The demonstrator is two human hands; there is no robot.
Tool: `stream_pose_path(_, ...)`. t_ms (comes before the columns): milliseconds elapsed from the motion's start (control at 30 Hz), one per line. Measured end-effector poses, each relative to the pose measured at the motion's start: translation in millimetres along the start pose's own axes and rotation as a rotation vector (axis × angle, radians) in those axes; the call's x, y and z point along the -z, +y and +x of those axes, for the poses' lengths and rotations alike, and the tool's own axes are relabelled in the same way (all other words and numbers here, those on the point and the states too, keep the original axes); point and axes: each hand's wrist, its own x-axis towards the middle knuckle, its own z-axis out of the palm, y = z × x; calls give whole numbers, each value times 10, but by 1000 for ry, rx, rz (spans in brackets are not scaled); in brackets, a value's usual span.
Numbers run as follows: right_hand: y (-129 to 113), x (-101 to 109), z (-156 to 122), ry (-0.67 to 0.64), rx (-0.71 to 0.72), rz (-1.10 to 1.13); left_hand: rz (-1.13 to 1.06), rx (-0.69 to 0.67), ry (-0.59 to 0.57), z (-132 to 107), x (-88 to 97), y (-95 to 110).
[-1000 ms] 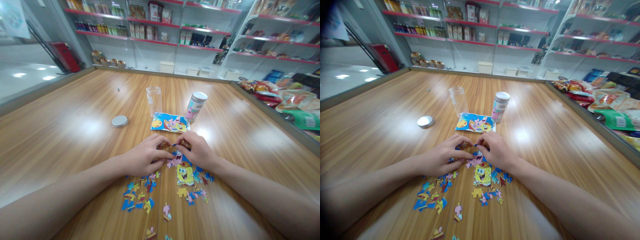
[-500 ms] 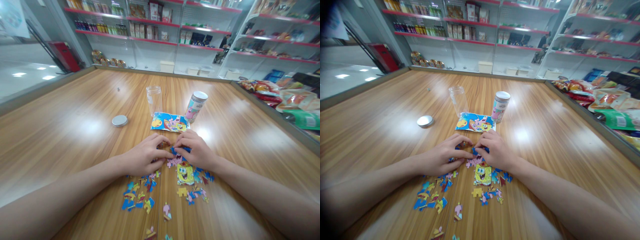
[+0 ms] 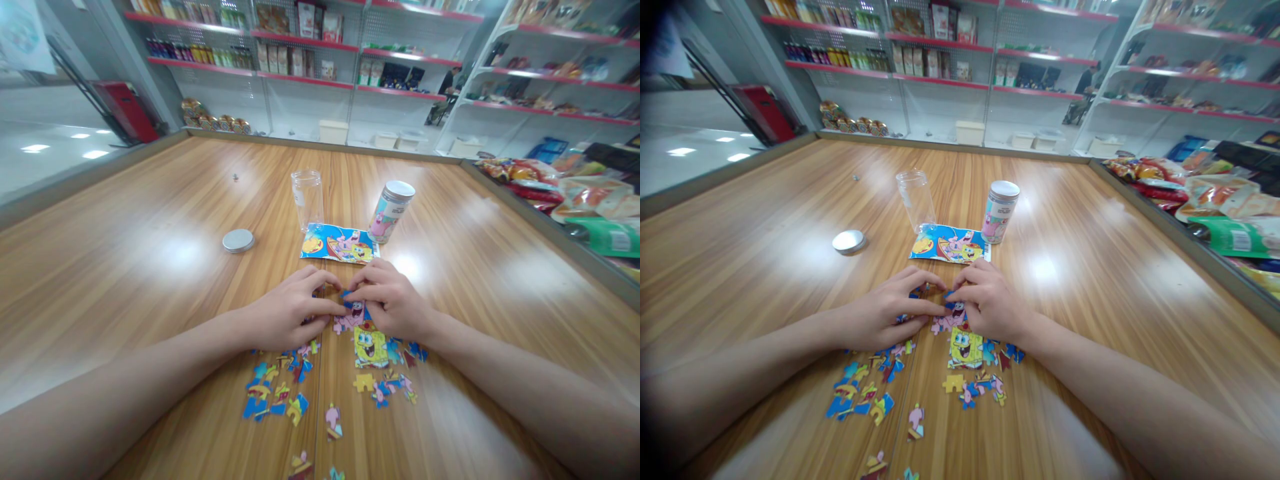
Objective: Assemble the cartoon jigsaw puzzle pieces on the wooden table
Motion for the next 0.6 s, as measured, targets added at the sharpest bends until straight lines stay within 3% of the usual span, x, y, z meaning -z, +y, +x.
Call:
stream_pose_path(300, -39, 21, 18, 42, 46, 5, -5, -11, -1, -7, -8, -10)
stream_pose_path(467, -108, 65, 28, 152, -53, 3, 9, -17, -19, 1, 9, 2)
stream_pose_path(600, -97, 39, 15, 57, -43, 10, 2, -15, -19, 8, 19, 3)
